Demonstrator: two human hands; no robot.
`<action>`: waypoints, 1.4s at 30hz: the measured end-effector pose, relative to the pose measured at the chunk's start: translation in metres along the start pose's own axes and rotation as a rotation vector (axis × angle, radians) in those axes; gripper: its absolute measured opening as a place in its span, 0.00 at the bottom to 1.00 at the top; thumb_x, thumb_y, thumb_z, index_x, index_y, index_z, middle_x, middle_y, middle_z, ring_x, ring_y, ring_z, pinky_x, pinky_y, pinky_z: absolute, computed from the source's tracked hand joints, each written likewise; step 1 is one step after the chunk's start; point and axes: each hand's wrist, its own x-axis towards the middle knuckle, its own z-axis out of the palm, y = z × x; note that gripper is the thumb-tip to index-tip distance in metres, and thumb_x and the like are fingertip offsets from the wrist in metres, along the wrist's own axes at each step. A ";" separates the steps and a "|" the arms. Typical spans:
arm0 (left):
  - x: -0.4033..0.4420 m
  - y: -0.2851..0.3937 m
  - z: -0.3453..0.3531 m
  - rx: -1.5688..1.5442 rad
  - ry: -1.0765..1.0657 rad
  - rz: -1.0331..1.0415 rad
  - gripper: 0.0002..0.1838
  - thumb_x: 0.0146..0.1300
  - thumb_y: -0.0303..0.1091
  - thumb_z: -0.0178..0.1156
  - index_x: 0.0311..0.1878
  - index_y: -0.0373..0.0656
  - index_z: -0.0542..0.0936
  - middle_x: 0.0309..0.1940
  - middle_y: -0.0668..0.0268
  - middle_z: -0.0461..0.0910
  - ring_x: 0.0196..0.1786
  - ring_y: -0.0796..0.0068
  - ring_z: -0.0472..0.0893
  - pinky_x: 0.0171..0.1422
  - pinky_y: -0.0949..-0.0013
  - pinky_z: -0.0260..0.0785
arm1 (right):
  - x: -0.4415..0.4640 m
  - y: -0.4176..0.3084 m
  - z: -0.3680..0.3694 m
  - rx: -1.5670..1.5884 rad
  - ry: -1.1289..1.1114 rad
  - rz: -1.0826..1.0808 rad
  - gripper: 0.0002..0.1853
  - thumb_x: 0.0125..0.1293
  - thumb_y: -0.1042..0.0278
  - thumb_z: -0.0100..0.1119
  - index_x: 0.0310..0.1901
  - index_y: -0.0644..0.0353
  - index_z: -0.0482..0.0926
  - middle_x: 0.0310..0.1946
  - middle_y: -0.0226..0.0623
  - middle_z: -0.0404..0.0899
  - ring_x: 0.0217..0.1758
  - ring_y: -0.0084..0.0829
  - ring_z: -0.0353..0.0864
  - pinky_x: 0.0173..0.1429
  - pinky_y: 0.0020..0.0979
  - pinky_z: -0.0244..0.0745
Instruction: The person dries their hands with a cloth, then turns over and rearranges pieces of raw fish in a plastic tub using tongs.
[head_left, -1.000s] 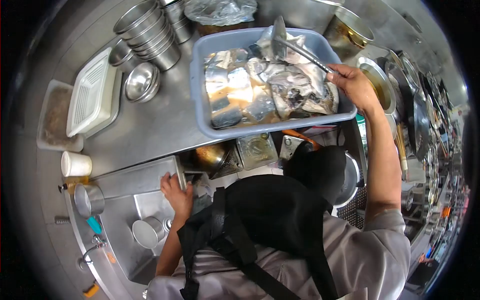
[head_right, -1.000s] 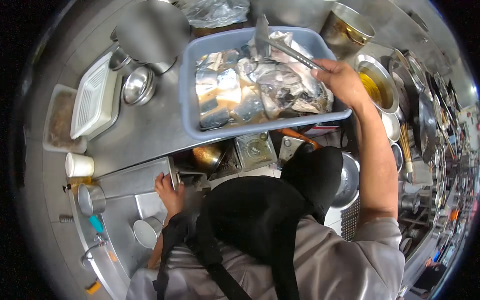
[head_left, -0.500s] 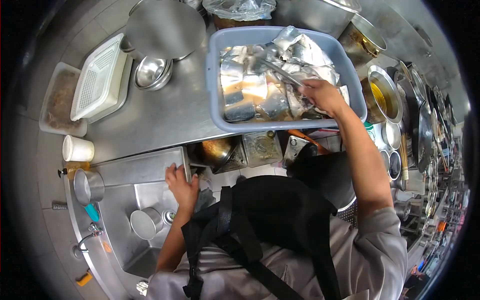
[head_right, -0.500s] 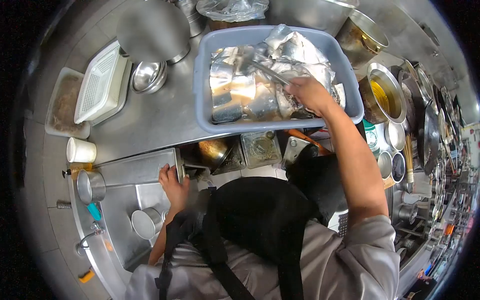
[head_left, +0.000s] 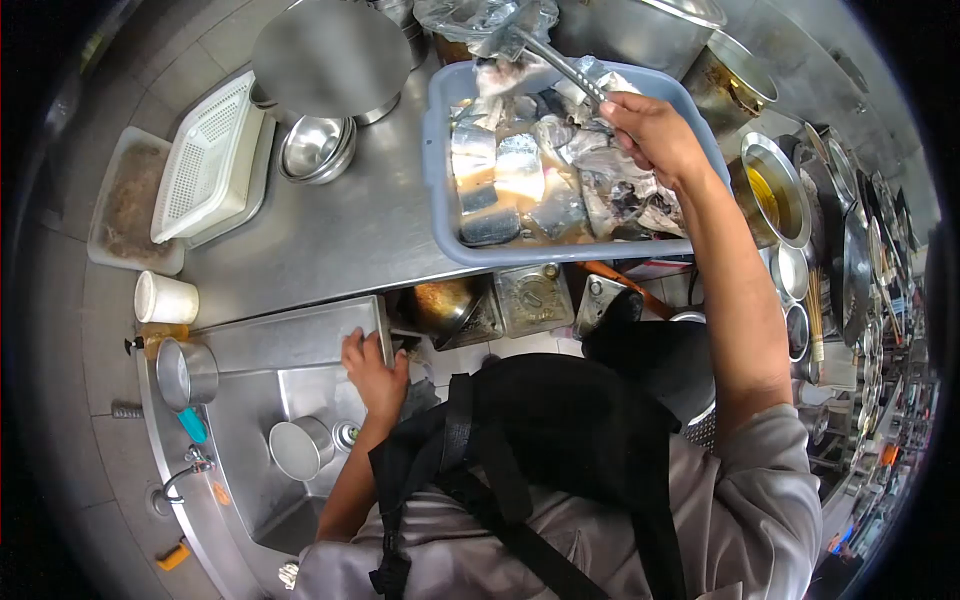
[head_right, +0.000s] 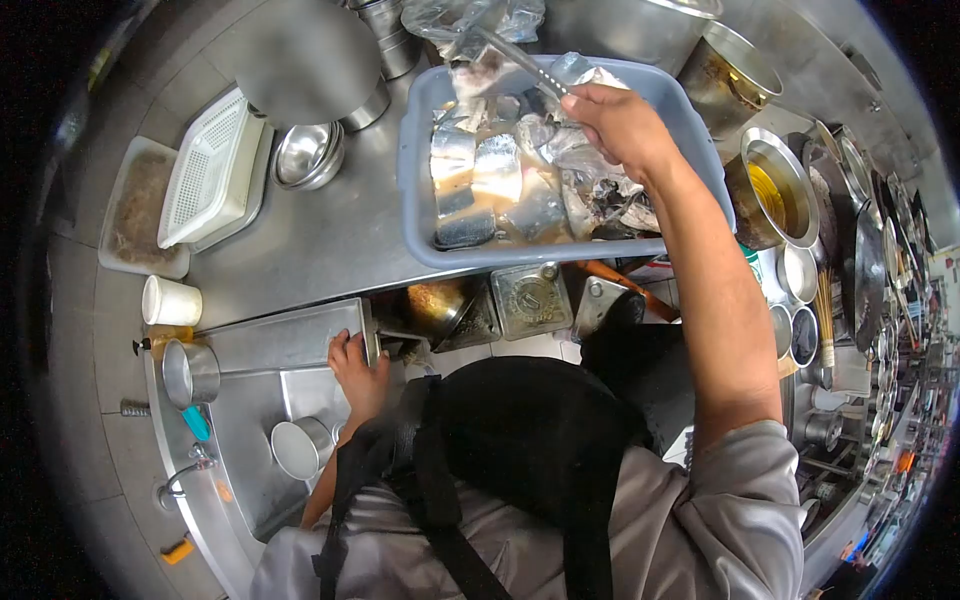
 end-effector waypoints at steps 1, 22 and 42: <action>0.000 0.000 0.000 -0.007 -0.003 0.001 0.30 0.50 0.32 0.73 0.58 0.38 0.75 0.66 0.48 0.66 0.71 0.39 0.61 0.73 0.42 0.57 | -0.005 0.001 0.002 -0.017 0.017 -0.027 0.14 0.73 0.57 0.60 0.53 0.56 0.82 0.20 0.21 0.68 0.16 0.13 0.58 0.19 0.21 0.49; 0.001 0.002 -0.001 0.004 -0.003 -0.019 0.30 0.49 0.32 0.72 0.57 0.40 0.76 0.66 0.50 0.67 0.70 0.41 0.62 0.73 0.43 0.57 | -0.010 0.024 -0.013 -0.216 0.065 0.042 0.20 0.69 0.60 0.66 0.59 0.61 0.82 0.20 0.20 0.70 0.18 0.13 0.60 0.21 0.21 0.50; 0.000 0.002 -0.001 -0.013 0.007 -0.007 0.30 0.50 0.31 0.72 0.58 0.39 0.76 0.66 0.50 0.67 0.71 0.41 0.62 0.75 0.44 0.55 | -0.005 0.027 -0.013 -0.288 0.015 0.114 0.12 0.73 0.56 0.61 0.49 0.54 0.83 0.19 0.20 0.67 0.13 0.13 0.57 0.17 0.21 0.48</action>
